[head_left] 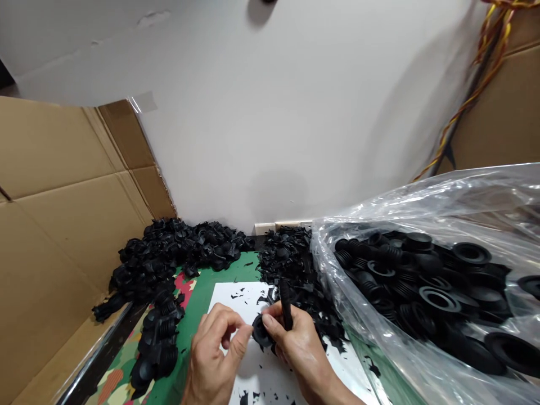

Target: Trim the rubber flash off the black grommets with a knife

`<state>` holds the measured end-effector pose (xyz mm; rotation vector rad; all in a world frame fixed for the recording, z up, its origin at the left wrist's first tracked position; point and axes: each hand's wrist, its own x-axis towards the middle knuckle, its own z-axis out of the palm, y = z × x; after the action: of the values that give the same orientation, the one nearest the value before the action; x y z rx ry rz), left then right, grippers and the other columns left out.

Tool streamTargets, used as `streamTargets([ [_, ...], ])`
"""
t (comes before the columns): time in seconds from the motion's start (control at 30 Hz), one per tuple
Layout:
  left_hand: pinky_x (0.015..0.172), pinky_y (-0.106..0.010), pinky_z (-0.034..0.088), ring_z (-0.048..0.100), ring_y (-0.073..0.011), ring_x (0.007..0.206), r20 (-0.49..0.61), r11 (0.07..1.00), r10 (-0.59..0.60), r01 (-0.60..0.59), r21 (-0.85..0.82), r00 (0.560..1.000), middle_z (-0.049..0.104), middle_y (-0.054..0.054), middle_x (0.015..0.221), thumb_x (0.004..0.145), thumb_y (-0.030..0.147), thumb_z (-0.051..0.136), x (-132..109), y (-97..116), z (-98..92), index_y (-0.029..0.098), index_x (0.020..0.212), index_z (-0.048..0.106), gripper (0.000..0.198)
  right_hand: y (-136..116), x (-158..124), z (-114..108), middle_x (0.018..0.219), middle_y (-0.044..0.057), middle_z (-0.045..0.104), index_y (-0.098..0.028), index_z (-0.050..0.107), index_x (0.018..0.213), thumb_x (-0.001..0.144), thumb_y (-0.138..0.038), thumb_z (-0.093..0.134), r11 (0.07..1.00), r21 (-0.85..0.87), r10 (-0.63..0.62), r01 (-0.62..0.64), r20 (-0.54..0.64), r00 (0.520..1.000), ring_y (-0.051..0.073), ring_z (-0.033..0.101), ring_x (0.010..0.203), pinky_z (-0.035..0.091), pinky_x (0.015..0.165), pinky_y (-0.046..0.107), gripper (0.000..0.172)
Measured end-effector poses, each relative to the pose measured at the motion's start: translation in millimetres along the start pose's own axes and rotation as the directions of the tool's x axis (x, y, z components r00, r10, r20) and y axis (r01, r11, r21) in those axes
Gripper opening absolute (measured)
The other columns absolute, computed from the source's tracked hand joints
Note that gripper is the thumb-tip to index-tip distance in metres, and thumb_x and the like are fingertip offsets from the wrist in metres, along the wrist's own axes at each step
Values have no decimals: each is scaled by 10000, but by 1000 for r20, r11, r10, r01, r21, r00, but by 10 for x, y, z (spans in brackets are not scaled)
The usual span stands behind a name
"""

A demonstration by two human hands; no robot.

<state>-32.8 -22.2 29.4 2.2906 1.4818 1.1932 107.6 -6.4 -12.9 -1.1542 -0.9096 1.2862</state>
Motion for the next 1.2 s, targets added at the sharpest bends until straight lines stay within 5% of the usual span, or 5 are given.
streamTargets([
  [0.13,599,-285,356,517,-174,616,131,958,200,-222,181,971,616,-16,701,840,123,521,19,85,24,214,802,619,139,-36,3,-6,613,22,608,-150,658,688,658,-306,655,998,-32,-52,54,39,998,166,535,573,389,499,258,159],
  [0.53,571,-313,317,493,-195,576,255,833,308,-390,393,916,617,-38,674,859,66,452,52,70,80,173,792,605,199,90,22,50,446,-105,385,-132,608,831,612,-418,728,941,299,163,-155,-2,987,62,311,361,265,371,213,380],
  [0.7,569,-323,313,468,-211,563,288,808,309,-410,423,907,595,-34,646,854,55,441,94,102,102,179,719,598,241,88,41,29,430,-111,381,-124,618,815,588,-420,751,945,281,177,-168,-8,984,61,320,353,280,367,211,396],
  [1.03,561,-335,315,476,-203,530,325,643,484,-582,498,813,558,-35,595,784,-61,393,126,107,273,168,677,543,294,92,65,-13,401,-73,469,-126,670,767,567,-423,774,974,197,125,-108,-77,989,83,372,309,271,342,226,372],
  [1.2,522,-334,344,460,-209,525,213,705,447,-489,513,869,536,-45,580,797,-5,396,100,42,343,183,647,507,265,57,73,-31,437,-65,501,-135,657,753,590,-413,747,982,159,113,-99,-82,990,75,373,317,274,347,221,335],
])
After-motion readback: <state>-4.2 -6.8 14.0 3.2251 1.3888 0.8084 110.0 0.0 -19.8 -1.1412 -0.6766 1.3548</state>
